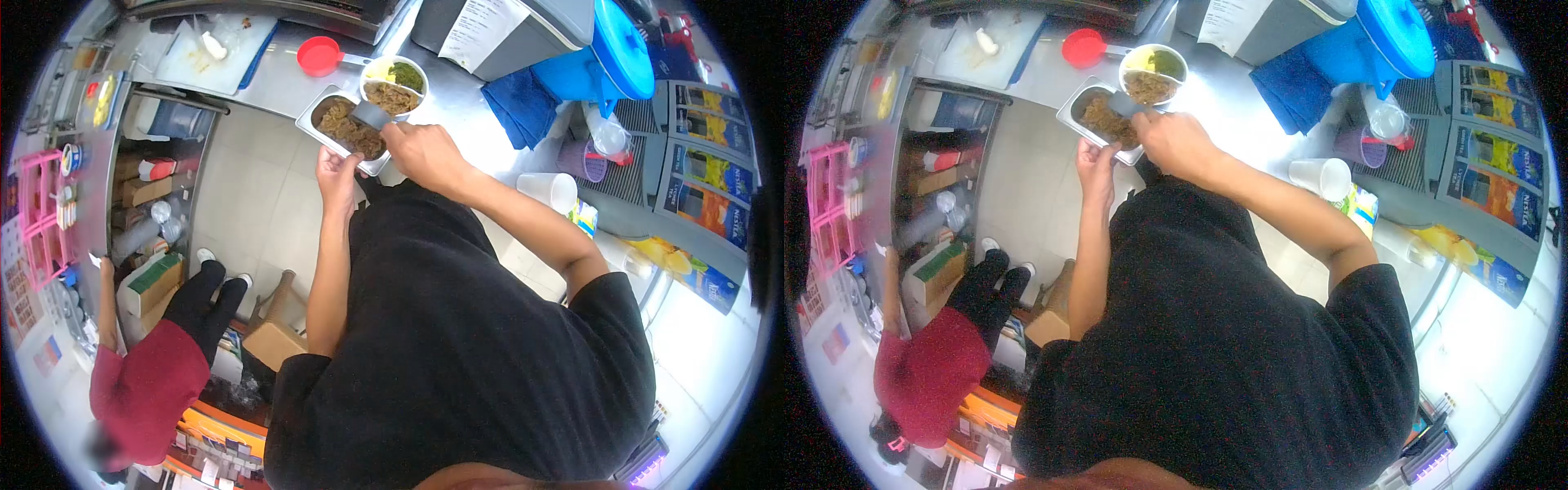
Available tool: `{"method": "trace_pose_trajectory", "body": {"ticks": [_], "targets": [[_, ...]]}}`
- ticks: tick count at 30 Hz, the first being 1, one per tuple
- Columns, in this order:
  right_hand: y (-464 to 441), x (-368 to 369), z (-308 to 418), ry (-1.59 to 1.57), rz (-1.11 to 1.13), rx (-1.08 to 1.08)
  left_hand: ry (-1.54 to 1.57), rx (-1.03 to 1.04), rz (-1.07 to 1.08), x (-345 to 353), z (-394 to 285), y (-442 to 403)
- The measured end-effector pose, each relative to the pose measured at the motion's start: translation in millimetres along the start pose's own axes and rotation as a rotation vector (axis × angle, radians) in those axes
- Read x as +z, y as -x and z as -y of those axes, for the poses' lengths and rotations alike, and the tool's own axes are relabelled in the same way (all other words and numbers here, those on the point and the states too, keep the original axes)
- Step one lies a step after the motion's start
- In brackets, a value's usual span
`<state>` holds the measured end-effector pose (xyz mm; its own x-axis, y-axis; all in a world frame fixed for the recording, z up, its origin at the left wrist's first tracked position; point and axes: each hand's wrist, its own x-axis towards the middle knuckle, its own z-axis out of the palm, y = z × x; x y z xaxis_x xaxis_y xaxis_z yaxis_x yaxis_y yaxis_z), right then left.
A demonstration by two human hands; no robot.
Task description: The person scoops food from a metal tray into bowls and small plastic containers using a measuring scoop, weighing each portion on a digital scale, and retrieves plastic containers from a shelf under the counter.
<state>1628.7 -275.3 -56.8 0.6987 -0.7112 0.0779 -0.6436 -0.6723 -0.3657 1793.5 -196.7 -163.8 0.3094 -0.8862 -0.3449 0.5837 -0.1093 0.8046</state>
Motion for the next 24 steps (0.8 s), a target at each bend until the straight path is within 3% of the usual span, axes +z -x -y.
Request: {"method": "trace_pose_trajectory", "body": {"ticks": [7,16,24], "targets": [[-1,-10,-33,0.112,0.008,0.118,-0.037,-0.038,0.022,-5,-2,1],[-1,8,15,0.079,0.094,-0.067,0.041,-0.014,-0.017,-9,-1,1],[2,4,0,-0.172,-0.148,0.116,0.118,-0.001,-0.025,-31,-5,6]]}}
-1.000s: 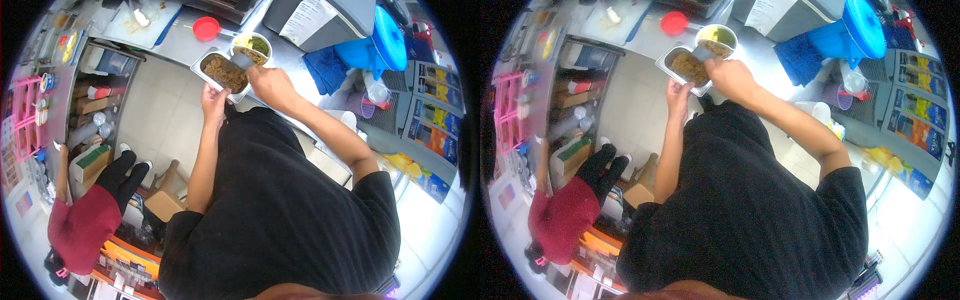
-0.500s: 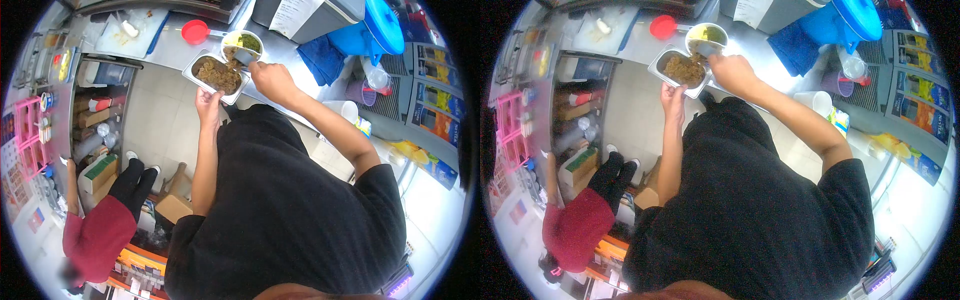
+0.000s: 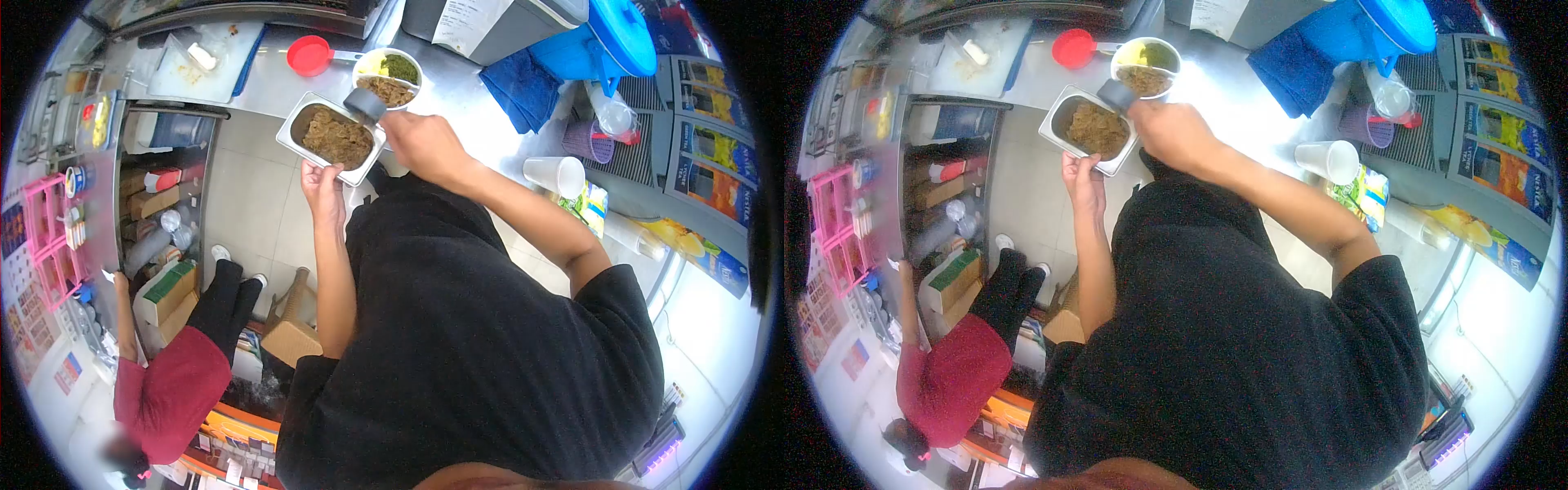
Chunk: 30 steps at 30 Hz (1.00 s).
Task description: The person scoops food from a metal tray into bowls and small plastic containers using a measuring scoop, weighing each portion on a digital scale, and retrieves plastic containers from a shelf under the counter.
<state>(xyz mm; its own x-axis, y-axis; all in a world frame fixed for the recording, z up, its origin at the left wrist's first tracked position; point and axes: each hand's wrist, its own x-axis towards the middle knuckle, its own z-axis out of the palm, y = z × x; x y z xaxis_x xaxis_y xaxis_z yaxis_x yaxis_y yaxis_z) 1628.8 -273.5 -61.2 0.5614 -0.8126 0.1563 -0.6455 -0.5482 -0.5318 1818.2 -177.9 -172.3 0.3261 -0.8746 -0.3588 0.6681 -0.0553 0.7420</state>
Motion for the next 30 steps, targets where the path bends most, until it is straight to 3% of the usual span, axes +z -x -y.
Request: {"method": "trace_pose_trajectory", "body": {"ticks": [5,13,21,30], "targets": [[-9,-20,-26,-0.15,-0.11,0.272,0.028,-0.006,-0.021,12,-14,-6],[5,-20,-59,-0.148,-0.15,0.169,-0.047,-0.009,0.029,38,-46,-11],[12,-10,-81,-0.37,-0.186,0.471,-0.14,0.032,0.208,64,-82,-37],[34,-4,-96,-0.65,-0.161,0.609,-0.148,0.03,0.247,114,-118,-30]]}}
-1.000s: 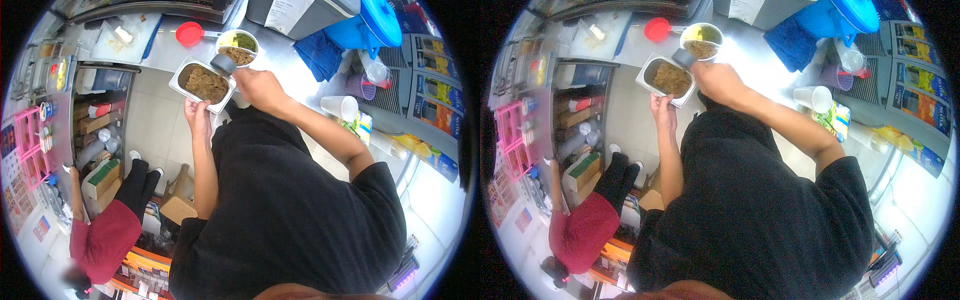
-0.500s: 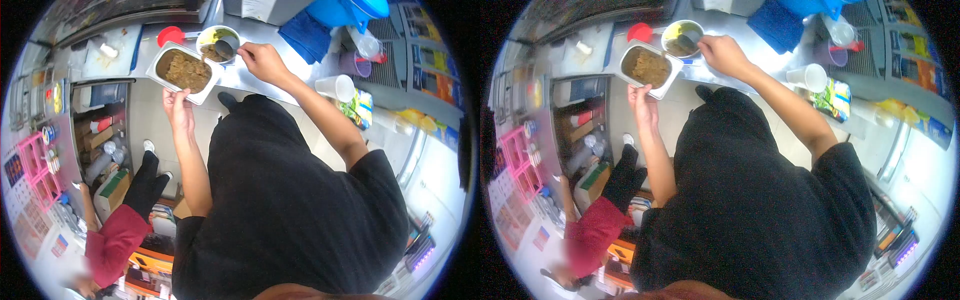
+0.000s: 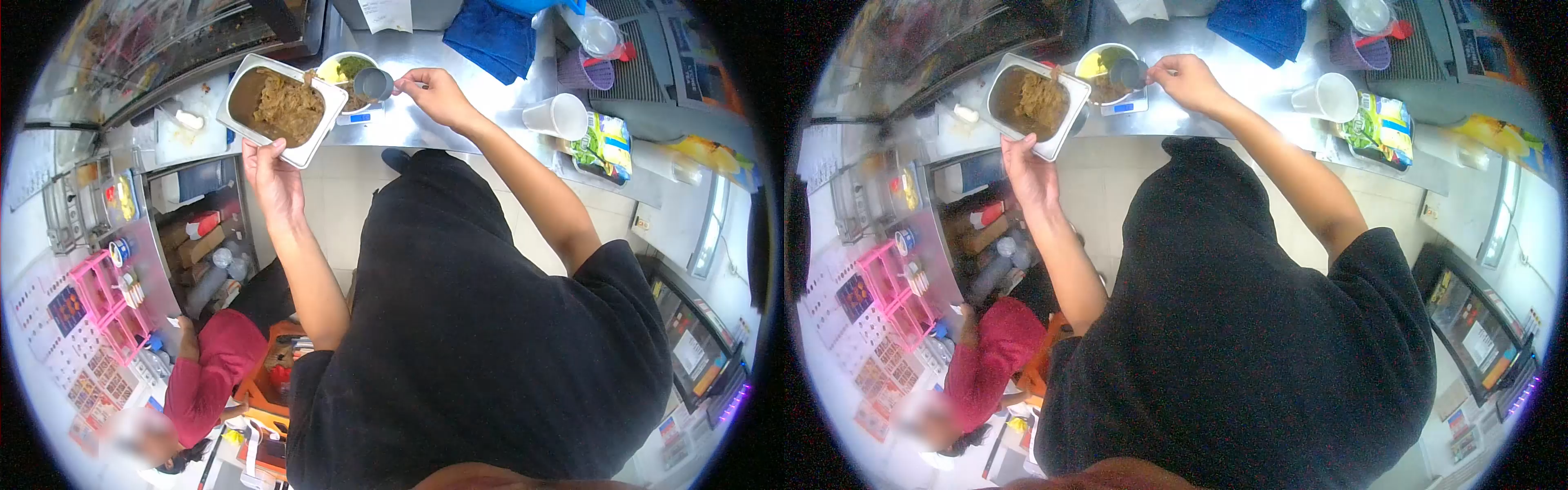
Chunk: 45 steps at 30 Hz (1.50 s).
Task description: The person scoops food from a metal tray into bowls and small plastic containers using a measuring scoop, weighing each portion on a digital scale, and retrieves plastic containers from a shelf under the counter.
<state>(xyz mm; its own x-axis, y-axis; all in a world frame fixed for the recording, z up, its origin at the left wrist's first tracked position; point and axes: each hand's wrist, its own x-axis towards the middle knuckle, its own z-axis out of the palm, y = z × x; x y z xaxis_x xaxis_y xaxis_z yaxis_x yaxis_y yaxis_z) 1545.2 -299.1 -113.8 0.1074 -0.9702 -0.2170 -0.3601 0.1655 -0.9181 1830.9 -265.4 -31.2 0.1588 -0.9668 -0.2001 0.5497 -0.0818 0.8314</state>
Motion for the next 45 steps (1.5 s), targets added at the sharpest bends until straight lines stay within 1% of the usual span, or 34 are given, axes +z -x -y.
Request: {"method": "trace_pose_trajectory", "body": {"ticks": [2,5,9,12,15,18,21,22,25,26,29,30,33,34,37,38,41,42,45], "targets": [[0,5,-6,-0.058,-0.005,0.012,0.007,0.001,0.02,2,-4,1],[5,8,18,-0.222,0.05,0.087,-0.017,-0.01,0.044,1,-7,5],[14,9,58,-0.494,0.111,0.216,-0.022,-0.004,0.02,-9,-5,10],[15,5,83,-0.546,0.152,0.282,-0.027,0.006,0.019,-14,-6,15],[18,1,103,-0.512,0.101,0.251,-0.053,0.017,0.015,-22,-4,21],[22,-15,125,-0.494,0.14,0.214,-0.057,0.032,-0.001,-33,-2,27],[24,-16,151,-0.339,0.096,0.051,-0.04,0.035,0.005,-40,-2,33],[24,-14,157,-0.201,0.081,-0.114,-0.029,0.029,-0.008,-32,-6,36],[32,-2,192,0.369,0.115,-0.621,-0.002,0.013,-0.021,-26,-9,41],[30,6,191,0.523,0.082,-0.893,0.005,0.002,-0.008,-29,-10,41],[30,14,218,0.811,0.203,-1.064,0.019,0.003,0.012,-33,-11,44],[26,17,224,0.738,0.255,-1.076,0.01,0.002,0.021,-35,-11,46],[12,27,236,0.792,0.353,-0.838,-0.043,0.004,0.024,-44,-14,48],[8,31,241,0.808,0.353,-0.829,-0.066,0.002,0.022,-47,-14,50],[-3,56,235,0.825,0.453,-0.806,-0.123,0.0,-0.007,-46,-19,56],[-4,67,230,0.855,0.49,-0.833,-0.139,0.003,-0.008,-48,-19,58],[-12,99,196,0.723,0.607,-0.854,-0.164,0.0,-0.009,-52,-21,63],[-12,107,197,0.762,0.655,-0.784,-0.168,-0.006,-0.012,-55,-22,66],[-5,126,187,0.78,0.662,-0.752,-0.192,0.03,0.035,-76,-7,68]]}}
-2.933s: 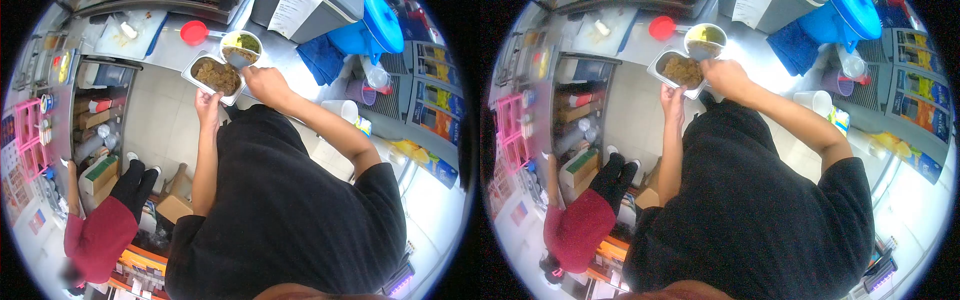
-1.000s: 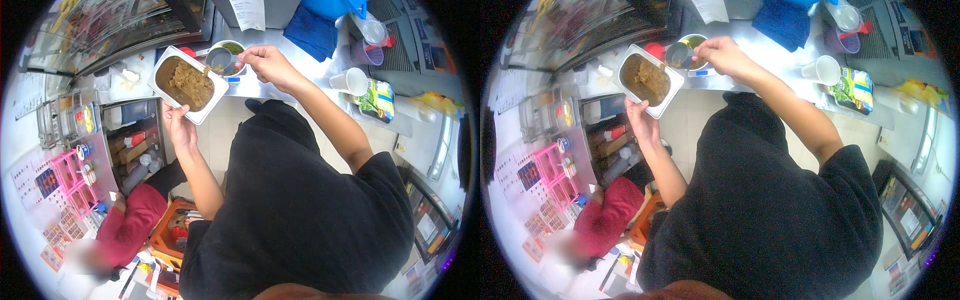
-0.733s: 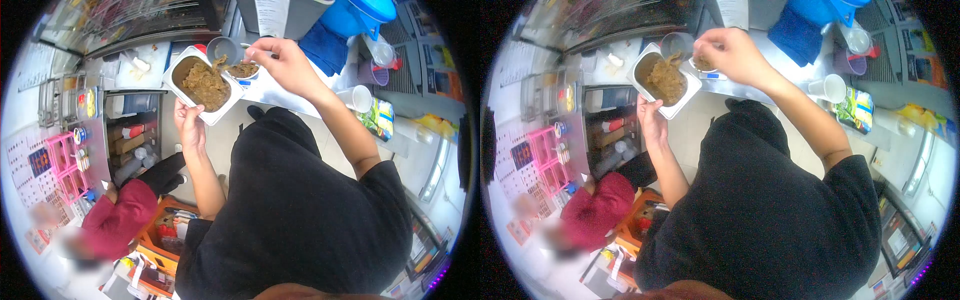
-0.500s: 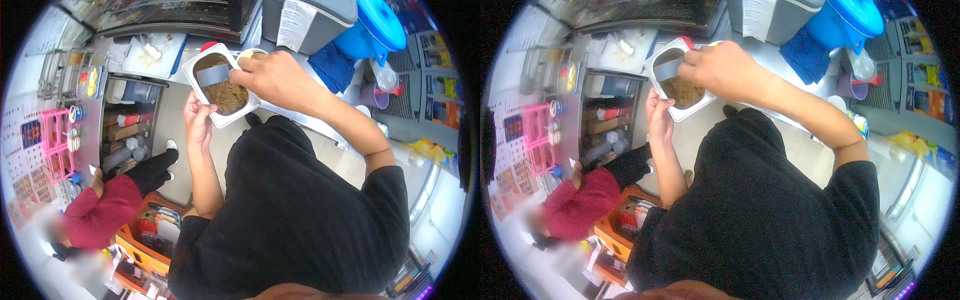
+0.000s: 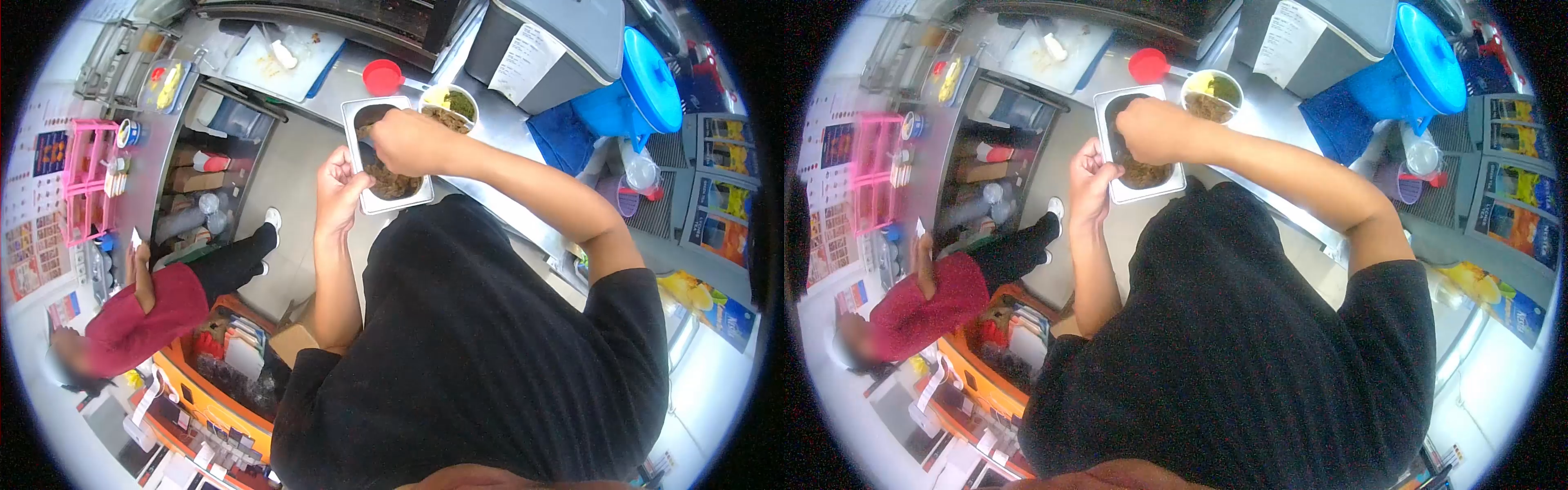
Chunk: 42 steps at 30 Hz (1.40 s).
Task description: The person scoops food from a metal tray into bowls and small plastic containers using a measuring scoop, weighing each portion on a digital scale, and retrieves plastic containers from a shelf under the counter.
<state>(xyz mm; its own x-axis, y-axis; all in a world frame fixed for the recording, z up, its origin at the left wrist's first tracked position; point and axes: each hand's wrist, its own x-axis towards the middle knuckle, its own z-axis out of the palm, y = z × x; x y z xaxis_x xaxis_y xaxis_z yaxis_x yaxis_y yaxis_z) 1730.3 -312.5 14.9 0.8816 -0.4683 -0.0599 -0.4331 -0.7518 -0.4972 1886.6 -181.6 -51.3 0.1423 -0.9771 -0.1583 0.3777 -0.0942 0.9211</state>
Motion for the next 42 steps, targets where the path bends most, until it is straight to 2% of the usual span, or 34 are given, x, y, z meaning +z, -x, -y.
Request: {"method": "trace_pose_trajectory", "body": {"ticks": [1,4,10,17,20,21,24,25,28,32,33,37,42], "targets": [[2,13,0,0.012,-0.103,-0.037,0.019,0.001,-0.025,-2,5,2],[1,34,-4,-0.048,-0.018,0.032,0.061,-0.01,-0.064,-9,21,5],[8,60,-10,-0.176,-0.023,0.146,0.05,-0.029,-0.09,-6,29,7],[24,43,-28,-0.34,-0.305,0.05,0.077,-0.004,-0.05,-3,20,8],[39,34,-32,-0.524,-0.337,0.158,0.092,-0.011,-0.057,-3,17,7],[44,27,-32,-0.542,-0.286,0.204,0.099,-0.022,-0.06,-3,16,6],[55,28,-33,-0.608,-0.405,0.198,0.125,-0.011,-0.074,-4,18,4],[60,20,-31,-0.602,-0.349,0.262,0.139,-0.011,-0.074,-6,20,4],[69,15,-29,-0.674,-0.41,0.309,0.188,-0.01,-0.068,-7,26,1],[80,7,-17,-0.476,-0.512,0.26,0.254,-0.007,-0.083,7,26,-5],[82,4,-13,-0.283,-0.525,0.153,0.267,-0.007,-0.093,11,24,-7],[82,-12,-11,0.028,-0.37,0.034,0.211,-0.015,-0.082,14,30,-9],[69,-51,3,0.272,-0.27,-0.17,0.187,-0.028,-0.041,7,30,-3]]}}
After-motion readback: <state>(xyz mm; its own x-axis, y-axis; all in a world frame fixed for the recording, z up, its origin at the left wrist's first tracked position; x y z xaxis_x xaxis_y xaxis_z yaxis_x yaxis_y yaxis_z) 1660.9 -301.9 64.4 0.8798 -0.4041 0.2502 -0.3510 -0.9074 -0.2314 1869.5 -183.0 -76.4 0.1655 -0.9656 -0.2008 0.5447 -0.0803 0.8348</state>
